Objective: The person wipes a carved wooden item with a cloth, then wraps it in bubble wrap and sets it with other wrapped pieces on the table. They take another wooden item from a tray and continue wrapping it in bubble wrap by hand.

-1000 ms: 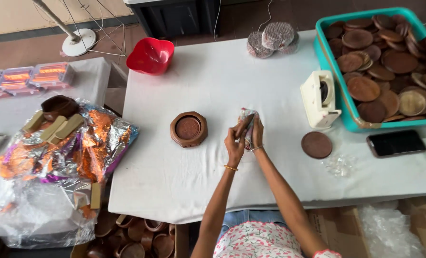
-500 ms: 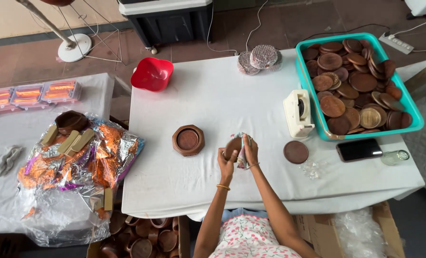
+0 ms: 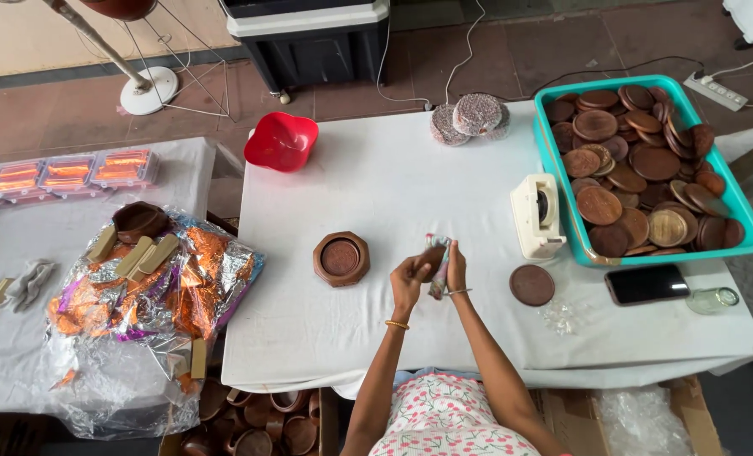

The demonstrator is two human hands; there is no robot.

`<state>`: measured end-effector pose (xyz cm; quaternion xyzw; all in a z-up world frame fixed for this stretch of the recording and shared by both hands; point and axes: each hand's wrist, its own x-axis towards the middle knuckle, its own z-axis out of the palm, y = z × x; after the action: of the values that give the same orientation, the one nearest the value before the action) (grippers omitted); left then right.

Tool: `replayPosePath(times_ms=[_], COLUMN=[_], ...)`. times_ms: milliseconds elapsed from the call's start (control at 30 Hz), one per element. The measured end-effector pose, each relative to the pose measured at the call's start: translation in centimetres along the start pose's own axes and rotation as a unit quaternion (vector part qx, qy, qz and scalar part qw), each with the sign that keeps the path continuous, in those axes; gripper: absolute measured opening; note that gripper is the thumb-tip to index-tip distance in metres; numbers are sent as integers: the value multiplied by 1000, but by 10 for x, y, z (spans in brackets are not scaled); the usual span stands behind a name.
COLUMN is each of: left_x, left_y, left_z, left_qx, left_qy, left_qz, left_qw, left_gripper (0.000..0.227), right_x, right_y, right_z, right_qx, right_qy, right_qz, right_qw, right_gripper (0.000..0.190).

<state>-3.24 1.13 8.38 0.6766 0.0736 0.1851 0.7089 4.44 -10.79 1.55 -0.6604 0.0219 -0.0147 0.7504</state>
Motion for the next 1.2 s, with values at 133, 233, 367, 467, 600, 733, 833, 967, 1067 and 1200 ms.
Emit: replayPosePath(times_ms=[133, 233, 367, 467, 600, 733, 833, 967, 1067, 1200], left_x=[12, 23, 11, 18, 32, 23, 15, 17, 18, 17], left_y=[10, -13, 5, -16, -35, -5, -35, -13, -99, -24], left_z=[-7, -14, -15, -7, -11, -16, -15, -11, -17, -14], left_qx=[56, 159, 101, -164, -394, -194, -29, -134, -85, 74], left_qy=[3, -79, -38, 67, 93, 52, -55, -67, -88, -126], left_qz=[-35, -12, -22, -129, -277, -256, -72, -230, -231, -186], left_qw=[998, 984, 994, 976, 872, 946, 995, 962, 965, 972], left_gripper=[22, 27, 26, 35, 48, 47, 55, 67, 59, 57], right_x=[-34, -29, -8, -42, -78, -56, -51, -64, -65, -59], right_y=[-89, -92, -10, -64, -111, -105, -102, -89, -108, -95], right_z=[27, 29, 16, 42, 64, 52, 48, 47, 52, 46], right_qx=[-6, -170, -185, -112, -162, -304, -294, -323, -408, -448], right_qy=[3, -27, -65, -21, -15, -14, -8, -89, -79, -32], right_qz=[-14, -233, -88, -90, -259, -319, -284, -309, -384, -362], right_qw=[1000, 957, 977, 989, 952, 898, 912, 890, 825, 817], right_gripper=[40, 35, 36, 37, 45, 41, 39, 35, 34, 32])
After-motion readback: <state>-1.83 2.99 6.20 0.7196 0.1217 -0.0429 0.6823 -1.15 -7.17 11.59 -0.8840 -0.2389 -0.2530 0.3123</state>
